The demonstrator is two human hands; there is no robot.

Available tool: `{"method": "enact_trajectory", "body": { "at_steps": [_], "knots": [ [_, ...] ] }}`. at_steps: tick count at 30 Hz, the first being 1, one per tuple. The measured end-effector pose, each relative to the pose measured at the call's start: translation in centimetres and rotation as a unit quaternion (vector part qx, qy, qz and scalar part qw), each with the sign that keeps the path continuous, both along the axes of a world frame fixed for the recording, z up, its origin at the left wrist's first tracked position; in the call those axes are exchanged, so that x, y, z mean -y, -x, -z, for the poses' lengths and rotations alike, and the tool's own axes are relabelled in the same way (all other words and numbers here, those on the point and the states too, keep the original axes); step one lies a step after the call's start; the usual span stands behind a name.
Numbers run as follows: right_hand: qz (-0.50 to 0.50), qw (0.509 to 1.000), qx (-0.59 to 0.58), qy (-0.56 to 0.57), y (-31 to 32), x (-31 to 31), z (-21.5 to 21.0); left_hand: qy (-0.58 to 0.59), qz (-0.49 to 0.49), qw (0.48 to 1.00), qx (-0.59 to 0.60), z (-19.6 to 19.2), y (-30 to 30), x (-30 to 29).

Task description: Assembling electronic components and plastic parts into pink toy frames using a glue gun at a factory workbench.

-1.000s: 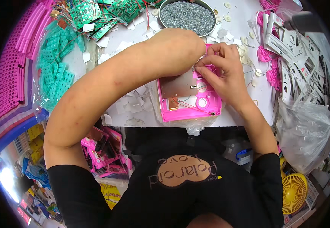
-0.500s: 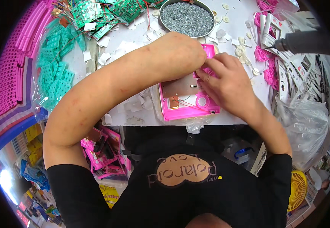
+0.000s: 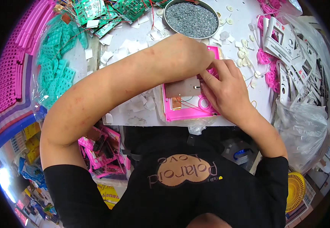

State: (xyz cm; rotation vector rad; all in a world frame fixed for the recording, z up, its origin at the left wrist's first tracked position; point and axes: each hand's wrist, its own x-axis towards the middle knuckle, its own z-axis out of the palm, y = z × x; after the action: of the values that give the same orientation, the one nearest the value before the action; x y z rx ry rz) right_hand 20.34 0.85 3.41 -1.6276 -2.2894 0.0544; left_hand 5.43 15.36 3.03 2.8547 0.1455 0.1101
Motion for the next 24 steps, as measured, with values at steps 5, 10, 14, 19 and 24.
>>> {"method": "enact_trajectory", "body": {
  "at_steps": [5,10,14,19,24],
  "knots": [
    [-0.001,0.999,0.005,0.031,0.0,0.1,-0.6,0.023,-0.102,0.987,0.120,0.9,1.1,0.6],
    [-0.028,0.998,-0.039,0.036,-0.9,0.8,-1.2,0.024,-0.121,0.975,0.185,1.8,3.5,2.4],
    [-0.028,0.999,0.009,0.024,-0.5,0.6,-1.1,0.015,-0.132,0.975,0.177,2.2,3.4,2.9],
    [-0.024,0.997,-0.047,0.048,-0.9,0.5,-1.4,0.029,-0.155,0.964,0.216,2.0,3.8,3.4],
    [-0.006,1.000,0.010,0.015,-0.3,0.7,-0.5,0.020,-0.159,0.960,0.230,2.4,4.8,4.3]
  ]
}}
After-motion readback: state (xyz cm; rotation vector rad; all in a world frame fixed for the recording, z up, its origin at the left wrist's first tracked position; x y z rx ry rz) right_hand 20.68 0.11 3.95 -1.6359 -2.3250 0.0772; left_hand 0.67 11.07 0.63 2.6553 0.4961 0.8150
